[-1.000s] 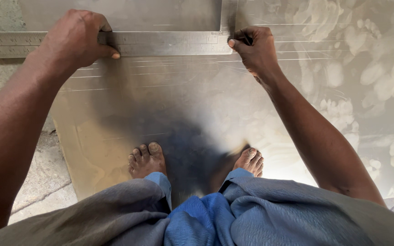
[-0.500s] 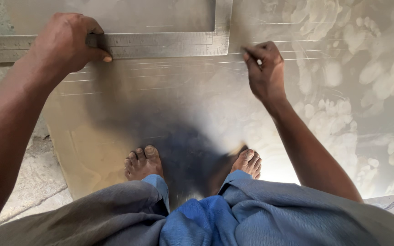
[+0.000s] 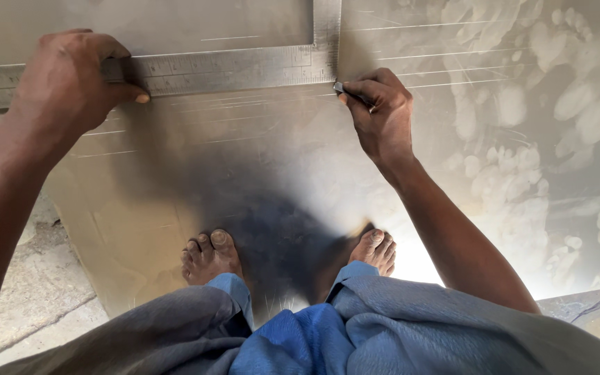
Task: The person uses a large metal square ruler and a marker to draw straight lines on a large metal sheet. They repeatedly reposition the ruler and draw lines to create a grid pattern on the sheet's surface.
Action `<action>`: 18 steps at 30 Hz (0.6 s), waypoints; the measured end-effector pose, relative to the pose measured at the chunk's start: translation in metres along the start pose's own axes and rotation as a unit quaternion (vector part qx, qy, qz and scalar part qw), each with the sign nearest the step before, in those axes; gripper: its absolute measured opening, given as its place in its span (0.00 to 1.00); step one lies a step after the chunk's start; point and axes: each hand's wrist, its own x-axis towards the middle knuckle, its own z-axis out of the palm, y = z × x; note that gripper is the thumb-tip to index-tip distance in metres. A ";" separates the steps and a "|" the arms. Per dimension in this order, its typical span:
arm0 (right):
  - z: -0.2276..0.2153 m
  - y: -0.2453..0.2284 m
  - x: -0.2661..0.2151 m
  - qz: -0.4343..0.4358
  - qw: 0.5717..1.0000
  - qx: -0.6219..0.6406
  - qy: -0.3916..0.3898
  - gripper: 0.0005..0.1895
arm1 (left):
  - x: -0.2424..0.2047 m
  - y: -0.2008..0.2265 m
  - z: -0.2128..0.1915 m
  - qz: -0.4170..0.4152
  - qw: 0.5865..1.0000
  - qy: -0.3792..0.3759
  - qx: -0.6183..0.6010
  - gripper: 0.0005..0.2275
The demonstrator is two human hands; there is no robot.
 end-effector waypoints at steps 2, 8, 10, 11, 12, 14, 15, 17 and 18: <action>0.000 0.000 0.000 0.010 1.000 0.002 0.000 0.04 | 0.001 0.000 0.002 -0.015 1.000 -0.007 0.000 0.22; 0.002 -0.004 -0.001 0.012 1.000 0.007 0.009 0.05 | 0.002 0.000 0.004 -0.019 1.000 -0.001 0.004 0.22; 0.002 -0.005 0.001 0.012 1.000 0.006 0.006 0.05 | 0.002 -0.001 0.003 -0.022 1.000 -0.002 0.011 0.22; 0.001 -0.006 0.002 0.011 1.000 0.002 0.002 0.04 | 0.002 -0.002 0.003 -0.018 1.000 -0.005 0.010 0.21; 0.001 -0.007 0.003 0.011 1.000 -0.002 -0.001 0.04 | 0.002 -0.002 0.003 -0.015 1.000 -0.008 0.010 0.21; -0.001 -0.008 0.006 0.027 0.999 -0.012 -0.019 0.04 | 0.004 -0.002 0.005 -0.034 0.999 -0.013 0.010 0.21; -0.002 -0.008 0.006 0.036 0.999 -0.017 -0.028 0.04 | 0.004 -0.001 0.006 -0.042 0.999 -0.017 0.010 0.20; -0.004 -0.008 0.008 0.006 0.998 -0.052 -0.037 0.04 | 0.003 0.000 0.006 -0.039 0.999 -0.015 0.016 0.21; -0.005 -0.008 0.010 -0.009 0.997 -0.070 -0.042 0.04 | 0.004 0.000 0.005 -0.037 0.999 -0.013 0.020 0.21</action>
